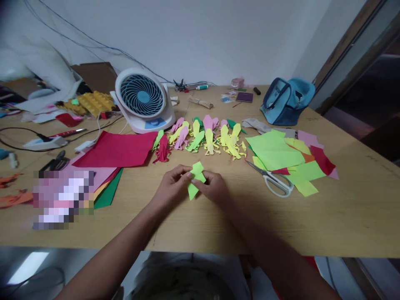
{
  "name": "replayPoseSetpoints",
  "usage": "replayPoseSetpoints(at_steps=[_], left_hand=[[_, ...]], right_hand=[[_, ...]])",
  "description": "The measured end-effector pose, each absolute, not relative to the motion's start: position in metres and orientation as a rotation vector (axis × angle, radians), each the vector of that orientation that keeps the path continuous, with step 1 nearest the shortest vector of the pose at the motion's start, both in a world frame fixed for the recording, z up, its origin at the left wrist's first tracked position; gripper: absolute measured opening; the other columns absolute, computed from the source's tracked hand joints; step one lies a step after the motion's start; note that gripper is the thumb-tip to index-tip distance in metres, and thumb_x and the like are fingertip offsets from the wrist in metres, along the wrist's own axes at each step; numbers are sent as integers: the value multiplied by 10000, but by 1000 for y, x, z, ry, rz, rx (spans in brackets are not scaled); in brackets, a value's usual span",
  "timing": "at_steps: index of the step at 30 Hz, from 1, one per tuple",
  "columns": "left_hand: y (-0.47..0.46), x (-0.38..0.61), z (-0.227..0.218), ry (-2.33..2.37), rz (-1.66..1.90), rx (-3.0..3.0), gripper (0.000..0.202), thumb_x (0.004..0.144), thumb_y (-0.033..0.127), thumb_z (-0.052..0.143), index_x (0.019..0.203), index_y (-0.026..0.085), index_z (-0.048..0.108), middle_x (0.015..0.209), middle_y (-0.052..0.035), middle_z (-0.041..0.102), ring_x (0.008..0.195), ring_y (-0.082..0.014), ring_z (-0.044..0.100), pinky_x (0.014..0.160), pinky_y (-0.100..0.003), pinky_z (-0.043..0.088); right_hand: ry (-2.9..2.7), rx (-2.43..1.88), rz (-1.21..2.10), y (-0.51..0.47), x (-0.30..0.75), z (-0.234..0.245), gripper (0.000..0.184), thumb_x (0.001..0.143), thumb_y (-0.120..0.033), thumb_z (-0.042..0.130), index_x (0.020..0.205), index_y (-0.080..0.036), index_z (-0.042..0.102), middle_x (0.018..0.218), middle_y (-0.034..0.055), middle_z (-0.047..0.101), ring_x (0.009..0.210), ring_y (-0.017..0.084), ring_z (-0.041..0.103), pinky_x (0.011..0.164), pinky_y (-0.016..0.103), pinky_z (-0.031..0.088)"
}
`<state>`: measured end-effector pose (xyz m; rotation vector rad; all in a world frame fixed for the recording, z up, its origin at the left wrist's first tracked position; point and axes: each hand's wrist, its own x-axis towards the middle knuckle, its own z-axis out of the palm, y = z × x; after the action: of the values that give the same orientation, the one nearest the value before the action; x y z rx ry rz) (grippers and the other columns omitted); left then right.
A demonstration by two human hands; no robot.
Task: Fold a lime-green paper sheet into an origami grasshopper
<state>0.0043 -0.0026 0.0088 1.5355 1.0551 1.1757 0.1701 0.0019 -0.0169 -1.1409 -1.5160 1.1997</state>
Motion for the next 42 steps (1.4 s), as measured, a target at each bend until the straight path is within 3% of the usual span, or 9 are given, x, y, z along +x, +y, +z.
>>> replayPoseSetpoints(at_steps=[4,12,18,22,30,36,42], left_hand=[[-1,9,3,949,1114,1256,285,739,412,739,759,150,627,685,8,579,597,-105,479,584,-225,370],[1,-1,6,1070,1129,1424,238,828,379,640,749,171,555,657,33,501,599,-105,426,565,-214,331],[-1,-11,15,1013,828,1759,178,847,254,583,943,150,691,862,-54,673,758,-162,556,673,-252,401],[-4,-18,19,1043,715,1886,224,822,211,601,1035,160,645,828,-14,658,679,-130,530,618,-234,368],[-6,-14,7,979,557,2207,205,791,78,593,951,170,682,967,-46,674,872,-161,607,812,-288,442],[-15,-14,-2,1007,588,2394,95,820,130,638,897,165,679,1009,-74,638,992,-204,570,910,-355,437],[-21,-14,2,1175,446,2482,83,818,186,640,882,164,689,924,-80,599,915,-225,547,859,-373,436]], right_hand=[[-1607,-1120,1214,0,166,-21,236,768,-413,678,709,-188,640,680,-14,596,617,134,527,587,254,426],[-1434,-1038,1306,0,165,-7,252,756,-452,681,807,-213,620,725,-5,645,669,150,606,631,268,488],[-1414,-1029,1265,5,177,2,321,754,-418,706,982,-197,661,837,30,686,769,159,631,728,293,508],[-1494,-1096,1399,2,187,-1,283,751,-409,688,912,-177,673,768,14,674,675,135,598,647,270,479],[-1812,-1292,1243,-24,200,-8,207,747,-255,635,931,-174,685,747,2,639,649,126,553,624,264,440],[-2109,-1343,963,-27,197,-7,119,754,-153,616,848,-180,684,768,0,629,661,114,550,631,246,411],[-2197,-1414,910,-21,191,-7,44,766,-184,640,803,-193,660,744,-14,639,648,108,541,617,235,372]])
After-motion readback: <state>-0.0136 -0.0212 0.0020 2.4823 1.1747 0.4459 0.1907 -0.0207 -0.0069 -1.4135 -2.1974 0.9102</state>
